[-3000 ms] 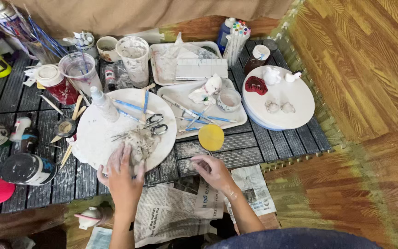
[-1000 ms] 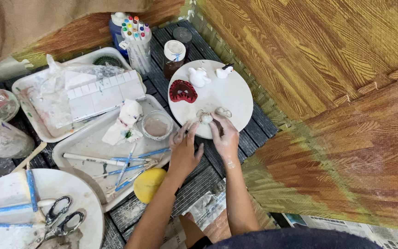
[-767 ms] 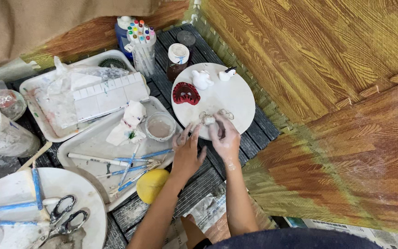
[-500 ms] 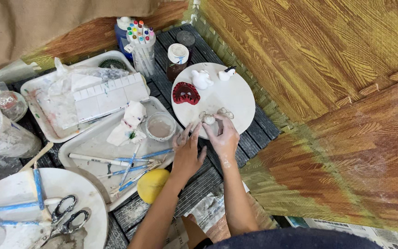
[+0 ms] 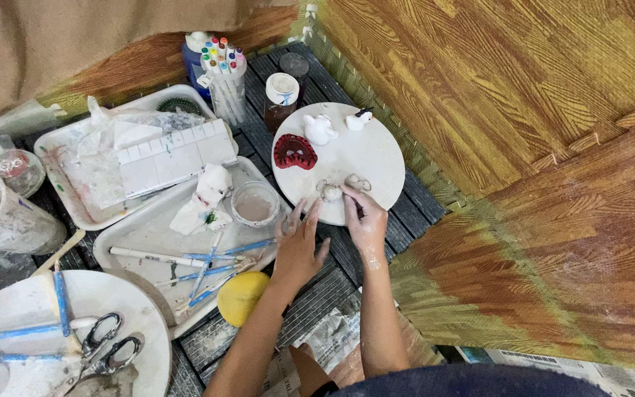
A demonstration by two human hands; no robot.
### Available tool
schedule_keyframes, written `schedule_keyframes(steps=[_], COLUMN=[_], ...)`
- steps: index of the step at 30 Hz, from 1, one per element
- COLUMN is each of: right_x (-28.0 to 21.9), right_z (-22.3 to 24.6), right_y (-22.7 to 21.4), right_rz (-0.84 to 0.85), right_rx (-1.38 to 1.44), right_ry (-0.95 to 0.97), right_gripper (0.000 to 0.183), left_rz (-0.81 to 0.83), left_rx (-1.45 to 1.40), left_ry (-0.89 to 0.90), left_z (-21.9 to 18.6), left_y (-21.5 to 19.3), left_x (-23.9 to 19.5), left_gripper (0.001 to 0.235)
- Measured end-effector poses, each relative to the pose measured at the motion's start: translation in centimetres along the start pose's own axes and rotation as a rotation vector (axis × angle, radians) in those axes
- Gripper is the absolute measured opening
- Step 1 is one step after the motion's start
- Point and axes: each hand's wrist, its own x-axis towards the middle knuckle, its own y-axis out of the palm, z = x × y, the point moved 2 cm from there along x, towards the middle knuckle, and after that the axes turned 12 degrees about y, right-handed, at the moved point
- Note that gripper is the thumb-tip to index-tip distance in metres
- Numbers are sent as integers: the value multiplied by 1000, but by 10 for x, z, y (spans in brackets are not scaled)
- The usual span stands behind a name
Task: The person shapes a small piece of clay by hand and uses a sculpting tool to add details. They repeatedly dip the tool into a container of liquid and refine the clay piece, then place it on a plate with other finished pieces.
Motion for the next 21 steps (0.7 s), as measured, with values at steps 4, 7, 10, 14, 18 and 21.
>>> schedule_keyframes(steps=[4, 7, 10, 14, 18, 21], right_x=[-2, -1, -1, 1, 2, 5], right_z=[4, 6, 9, 12, 14, 11], right_y=[-3, -3, -3, -5, -6, -5], right_rz=[21, 54, 77, 93, 77, 87], right_rx=[2, -22, -16, -35, -48, -29], right_ry=[48, 59, 24, 39, 6, 66], right_gripper=[27, 35, 41, 44, 49, 54], left_rz=[24, 35, 14, -33, -59, -117], left_rx=[-81, -124, -179, -245, -281, -268], left_ry=[57, 43, 44, 35, 46, 58], left_z=[-4, -7, -5, -6, -6, -6], left_y=[-4, -6, -10, -11, -9, -5], left_x=[0, 2, 4, 3, 5, 6], left_gripper=[92, 94, 94, 92, 93, 96])
